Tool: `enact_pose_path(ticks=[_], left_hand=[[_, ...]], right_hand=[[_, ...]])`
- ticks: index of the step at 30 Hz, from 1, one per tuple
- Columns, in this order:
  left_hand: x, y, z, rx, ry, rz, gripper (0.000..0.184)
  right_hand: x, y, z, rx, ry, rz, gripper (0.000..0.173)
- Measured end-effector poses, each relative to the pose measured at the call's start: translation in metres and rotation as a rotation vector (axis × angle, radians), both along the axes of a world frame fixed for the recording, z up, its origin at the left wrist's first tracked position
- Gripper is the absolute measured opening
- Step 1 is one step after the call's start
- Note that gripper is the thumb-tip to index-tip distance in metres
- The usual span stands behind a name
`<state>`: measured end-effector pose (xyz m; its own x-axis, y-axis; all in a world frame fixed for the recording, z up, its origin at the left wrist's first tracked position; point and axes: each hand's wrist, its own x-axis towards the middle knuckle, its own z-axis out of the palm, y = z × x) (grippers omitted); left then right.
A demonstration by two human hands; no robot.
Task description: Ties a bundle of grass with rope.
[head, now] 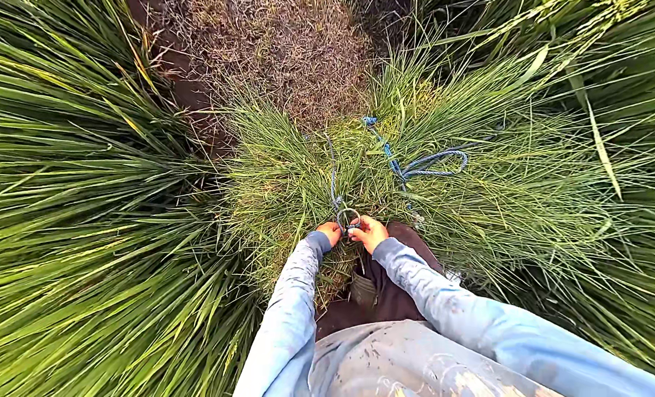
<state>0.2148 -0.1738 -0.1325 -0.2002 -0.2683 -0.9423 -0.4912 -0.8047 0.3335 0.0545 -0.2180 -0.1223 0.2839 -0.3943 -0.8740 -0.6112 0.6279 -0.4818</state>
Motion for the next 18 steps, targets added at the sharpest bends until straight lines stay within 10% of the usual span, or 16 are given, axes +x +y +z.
enact_pose_path(ticks=[18], left_hand=[[0.001, 0.002, -0.007, -0.001, 0.037, 0.023, 0.036]], right_hand=[[-0.005, 0.009, -0.015, -0.088, 0.024, 0.082, 0.035]])
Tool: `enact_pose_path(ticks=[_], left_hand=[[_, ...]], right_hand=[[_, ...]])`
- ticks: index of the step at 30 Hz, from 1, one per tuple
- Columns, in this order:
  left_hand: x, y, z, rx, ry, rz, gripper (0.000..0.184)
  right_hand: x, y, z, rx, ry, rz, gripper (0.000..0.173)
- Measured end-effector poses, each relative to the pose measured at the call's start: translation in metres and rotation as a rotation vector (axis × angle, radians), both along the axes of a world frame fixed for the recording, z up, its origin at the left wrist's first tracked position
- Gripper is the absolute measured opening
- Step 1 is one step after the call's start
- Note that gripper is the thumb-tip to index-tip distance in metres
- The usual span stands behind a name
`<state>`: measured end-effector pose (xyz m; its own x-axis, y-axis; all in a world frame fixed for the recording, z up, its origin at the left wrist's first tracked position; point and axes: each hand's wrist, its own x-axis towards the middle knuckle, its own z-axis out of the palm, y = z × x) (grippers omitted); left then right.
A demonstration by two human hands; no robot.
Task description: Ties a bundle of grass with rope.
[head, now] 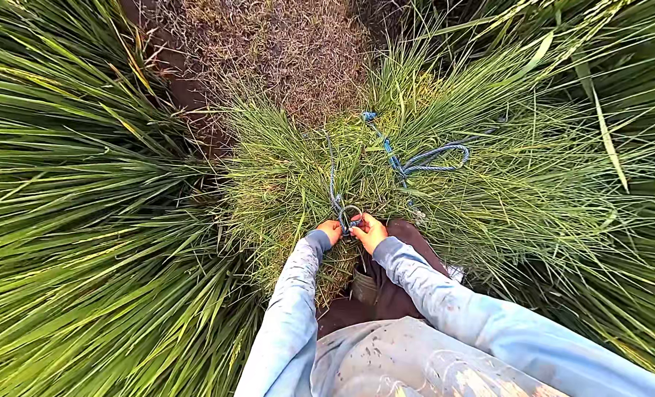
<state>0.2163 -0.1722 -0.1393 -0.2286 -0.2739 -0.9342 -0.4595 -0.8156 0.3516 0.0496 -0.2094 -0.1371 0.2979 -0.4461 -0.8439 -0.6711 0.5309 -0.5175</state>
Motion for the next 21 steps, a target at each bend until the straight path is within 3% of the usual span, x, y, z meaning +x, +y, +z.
enact_pose_path(ticks=[5, 11, 17, 21], left_hand=[[0.000, 0.000, -0.004, 0.012, 0.000, 0.009, 0.035], [0.001, 0.000, 0.001, -0.010, 0.023, 0.024, 0.037], [0.001, 0.002, -0.002, 0.017, 0.067, 0.084, 0.037], [0.002, 0.006, -0.003, 0.027, 0.076, 0.123, 0.036]], right_hand=[[-0.002, 0.001, 0.001, 0.048, -0.023, 0.060, 0.031], [0.009, 0.002, 0.011, 0.149, 0.038, -0.209, 0.027], [0.011, 0.007, 0.017, 0.142, 0.061, -0.260, 0.030], [0.014, 0.018, 0.021, 0.194, 0.041, -0.504, 0.028]])
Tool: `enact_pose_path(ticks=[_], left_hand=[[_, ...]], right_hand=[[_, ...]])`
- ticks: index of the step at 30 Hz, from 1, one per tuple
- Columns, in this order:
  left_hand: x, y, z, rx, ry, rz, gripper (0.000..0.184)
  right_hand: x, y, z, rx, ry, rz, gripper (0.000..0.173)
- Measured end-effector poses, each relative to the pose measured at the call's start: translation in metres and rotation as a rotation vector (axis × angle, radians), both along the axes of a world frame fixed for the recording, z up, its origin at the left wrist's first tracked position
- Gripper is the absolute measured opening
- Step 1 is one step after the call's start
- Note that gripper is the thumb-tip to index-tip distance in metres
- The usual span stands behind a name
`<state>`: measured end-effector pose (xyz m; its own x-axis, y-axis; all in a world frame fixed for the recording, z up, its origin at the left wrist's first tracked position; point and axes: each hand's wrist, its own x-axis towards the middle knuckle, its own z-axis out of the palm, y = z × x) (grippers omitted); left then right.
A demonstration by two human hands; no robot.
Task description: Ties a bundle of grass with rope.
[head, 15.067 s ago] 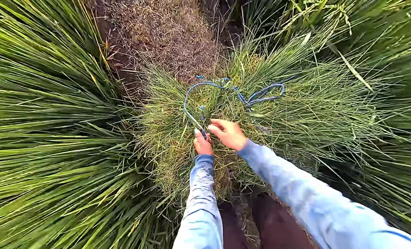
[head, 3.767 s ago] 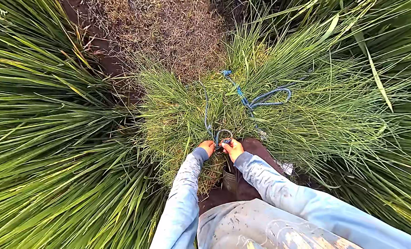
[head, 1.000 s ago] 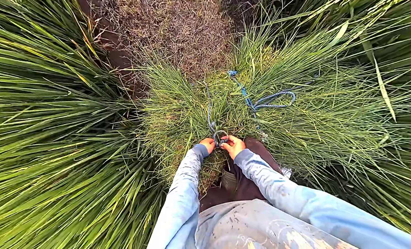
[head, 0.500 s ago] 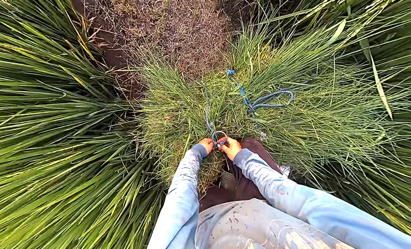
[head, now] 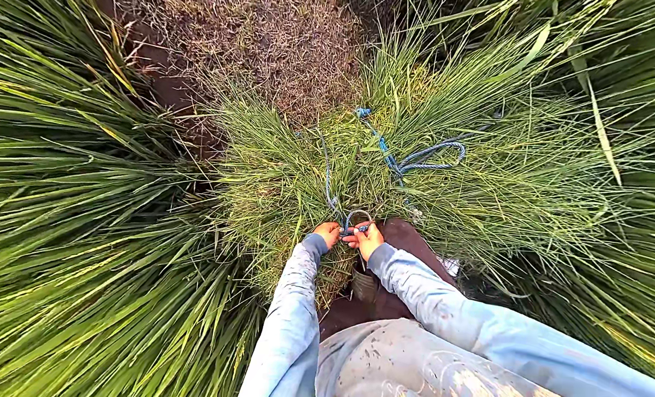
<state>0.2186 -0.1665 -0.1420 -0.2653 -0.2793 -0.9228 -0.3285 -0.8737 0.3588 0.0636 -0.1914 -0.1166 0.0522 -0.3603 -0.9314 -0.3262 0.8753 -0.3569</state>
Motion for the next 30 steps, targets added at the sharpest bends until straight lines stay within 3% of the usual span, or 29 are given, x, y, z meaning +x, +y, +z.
enact_pose_path(ticks=[7, 14, 19, 24, 30], left_hand=[[0.001, 0.001, 0.000, 0.002, 0.048, 0.026, 0.033], [0.003, -0.003, 0.002, 0.040, 0.069, 0.031, 0.032], [0.003, -0.003, 0.002, 0.059, 0.063, 0.027, 0.032], [0.003, -0.005, 0.001, 0.060, 0.055, 0.005, 0.031], [0.003, -0.007, 0.002, 0.068, 0.055, 0.001, 0.030]], right_hand=[[0.003, -0.007, 0.002, 0.105, 0.020, -0.160, 0.029], [0.001, -0.009, 0.000, 0.077, 0.081, 0.027, 0.031], [-0.003, -0.006, -0.001, 0.035, 0.044, 0.043, 0.031], [-0.005, -0.005, -0.005, -0.050, 0.041, 0.051, 0.042], [-0.005, -0.007, -0.010, -0.085, 0.036, 0.089, 0.039]])
